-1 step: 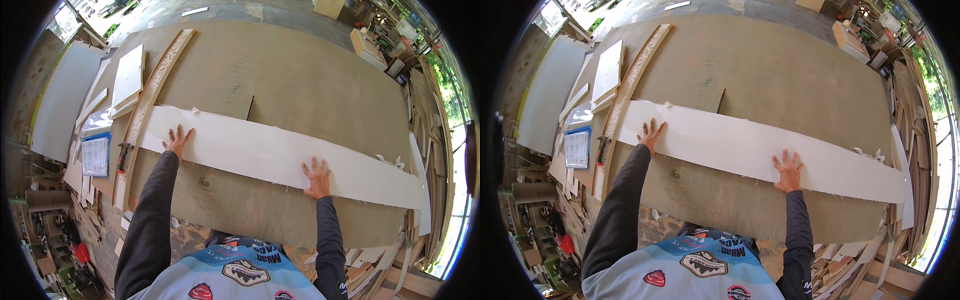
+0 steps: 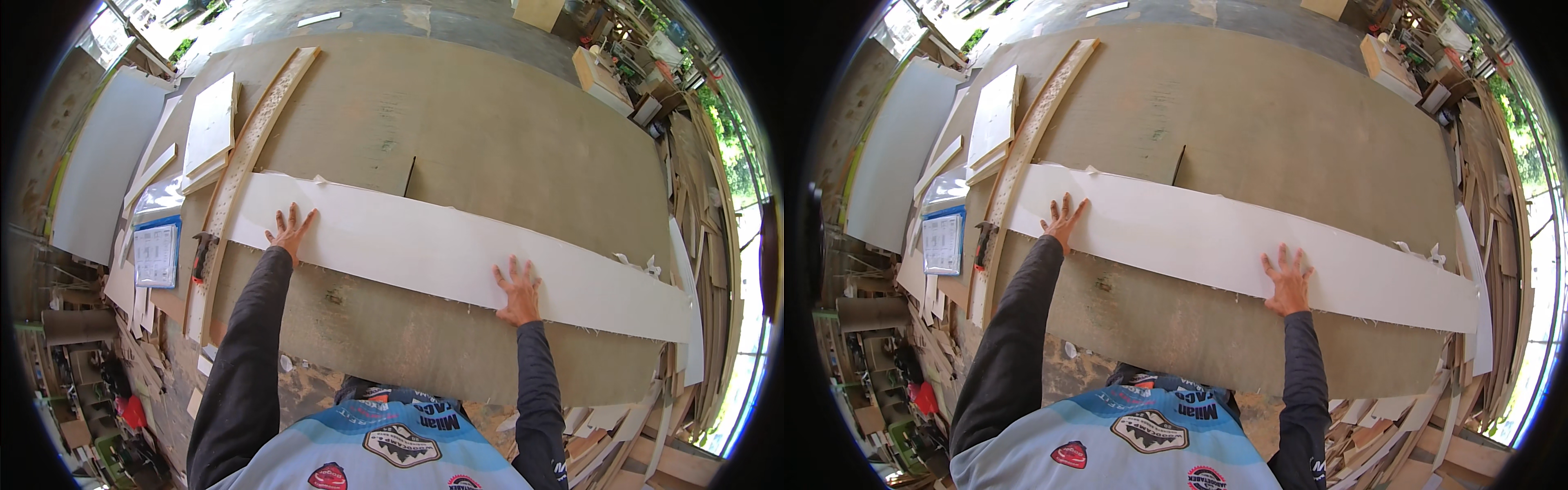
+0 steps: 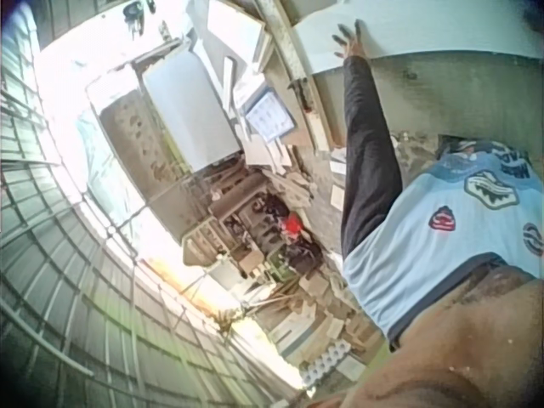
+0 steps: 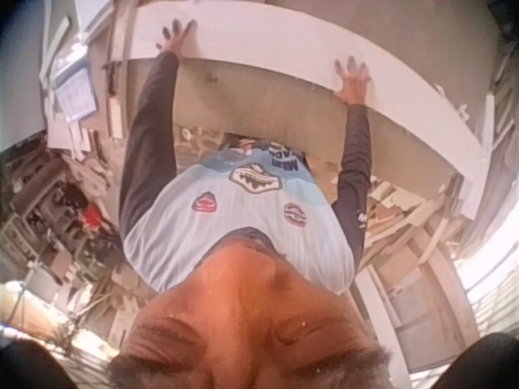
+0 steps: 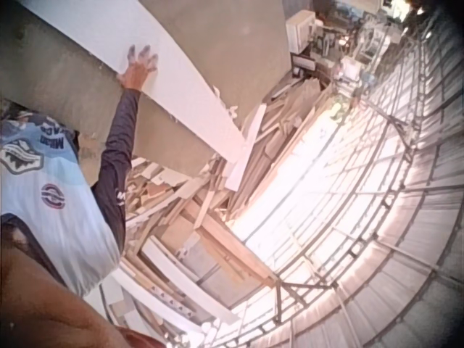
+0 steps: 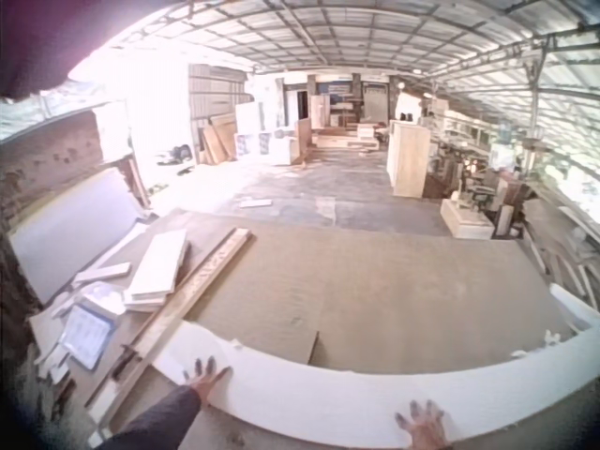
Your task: The person positions white boards on a table saw surface and pushes them through the blade to cut them. The person then picks up the cut pieces and places them on a stack nearby before using a hammer to tap a wooden component into place.
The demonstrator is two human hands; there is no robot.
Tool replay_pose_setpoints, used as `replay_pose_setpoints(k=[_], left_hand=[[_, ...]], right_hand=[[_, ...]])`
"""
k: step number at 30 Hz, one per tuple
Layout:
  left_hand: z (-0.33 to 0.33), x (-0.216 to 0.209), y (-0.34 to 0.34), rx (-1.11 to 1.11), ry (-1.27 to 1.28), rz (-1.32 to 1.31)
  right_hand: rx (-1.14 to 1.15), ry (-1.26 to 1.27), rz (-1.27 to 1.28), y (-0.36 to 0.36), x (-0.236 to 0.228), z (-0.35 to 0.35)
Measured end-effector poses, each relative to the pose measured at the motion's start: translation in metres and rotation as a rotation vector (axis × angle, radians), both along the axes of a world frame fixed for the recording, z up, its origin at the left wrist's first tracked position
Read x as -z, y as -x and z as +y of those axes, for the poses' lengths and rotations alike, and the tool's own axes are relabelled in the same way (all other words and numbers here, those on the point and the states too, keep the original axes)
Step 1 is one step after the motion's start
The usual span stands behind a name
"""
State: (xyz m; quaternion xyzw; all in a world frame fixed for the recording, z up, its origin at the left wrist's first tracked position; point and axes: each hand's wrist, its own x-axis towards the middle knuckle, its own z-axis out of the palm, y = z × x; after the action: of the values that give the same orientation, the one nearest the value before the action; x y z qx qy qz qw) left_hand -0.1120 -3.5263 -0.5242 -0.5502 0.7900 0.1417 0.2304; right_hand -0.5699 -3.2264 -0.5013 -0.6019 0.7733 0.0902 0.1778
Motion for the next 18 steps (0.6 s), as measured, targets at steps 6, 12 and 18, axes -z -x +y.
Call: replay_pose_setpoints(k=[6,12,18], left_hand=[[-0.0056,0.0064,-0.0011,0.003,-0.004,-0.02],[-0.0067,0.0028,0.0041,-0.005,0.004,0.006],[-0.0096,-0.0003,0.0052,-0.005,-0.006,-0.002]], right_hand=[[0.003,0.001,0.018,-0.0003,-0.0015,-0.0025],[0.005,0.016,0.008,0.0044,0.0027,-0.0035],[-0.004,0.025,0.012,0.0062,0.0016,-0.0087]])
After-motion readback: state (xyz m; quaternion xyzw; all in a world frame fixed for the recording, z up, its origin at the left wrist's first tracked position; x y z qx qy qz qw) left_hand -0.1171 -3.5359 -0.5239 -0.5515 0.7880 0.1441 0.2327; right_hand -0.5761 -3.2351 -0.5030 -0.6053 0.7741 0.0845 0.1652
